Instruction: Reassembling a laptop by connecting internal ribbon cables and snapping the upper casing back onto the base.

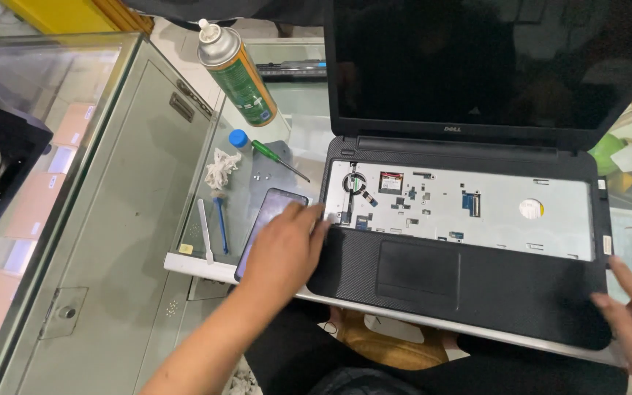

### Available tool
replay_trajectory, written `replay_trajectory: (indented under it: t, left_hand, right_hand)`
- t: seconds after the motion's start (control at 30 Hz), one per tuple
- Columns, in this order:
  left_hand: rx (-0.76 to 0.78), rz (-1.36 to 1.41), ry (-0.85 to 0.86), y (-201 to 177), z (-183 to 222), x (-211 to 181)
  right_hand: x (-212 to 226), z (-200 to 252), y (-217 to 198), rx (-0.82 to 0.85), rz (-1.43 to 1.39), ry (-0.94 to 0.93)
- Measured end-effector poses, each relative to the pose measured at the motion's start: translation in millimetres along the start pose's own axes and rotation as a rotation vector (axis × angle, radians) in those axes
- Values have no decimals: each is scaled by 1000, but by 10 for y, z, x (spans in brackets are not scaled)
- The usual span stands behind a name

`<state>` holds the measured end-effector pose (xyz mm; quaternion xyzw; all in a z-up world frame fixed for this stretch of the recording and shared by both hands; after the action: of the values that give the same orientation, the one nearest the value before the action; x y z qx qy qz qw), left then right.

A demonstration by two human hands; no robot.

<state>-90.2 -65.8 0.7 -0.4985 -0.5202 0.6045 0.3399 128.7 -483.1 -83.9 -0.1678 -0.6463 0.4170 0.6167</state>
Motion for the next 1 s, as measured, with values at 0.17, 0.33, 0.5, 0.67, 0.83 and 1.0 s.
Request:
replay_trajectory:
  t: [0.17, 0.33, 0.5, 0.67, 0.83, 1.0]
  left_hand:
    - [-93, 232, -109, -4, -1020, 548]
    - [-150, -12, 342, 136, -858, 260]
    - [3, -268, 306, 252, -734, 310]
    - [107, -249, 328, 277, -799, 432]
    - [179, -230, 343, 233, -860, 494]
    - [230, -199, 355, 9, -1014, 450]
  right_hand:
    - [1573, -256, 24, 52, 484, -570]
    - [2480, -757, 717, 241, 531, -763]
    - [2812, -1022, 1122, 314, 590, -765]
    - [2725, -1171, 1320, 299, 670, -783]
    - [2654, -1172, 1372, 320, 763, -759]
    - [2587, -1194, 1428, 301, 747, -774]
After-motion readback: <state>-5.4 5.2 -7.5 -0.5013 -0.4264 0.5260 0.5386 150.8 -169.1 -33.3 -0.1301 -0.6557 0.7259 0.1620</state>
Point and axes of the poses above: each hand's wrist, its own z-axis away from the middle knuckle, its own y-axis out of the palm, x = y × z, the point moved 3 cm from there along -z, towards the middle knuckle, and after that the axes turned 13 degrees about y, right-handed, at the moved point
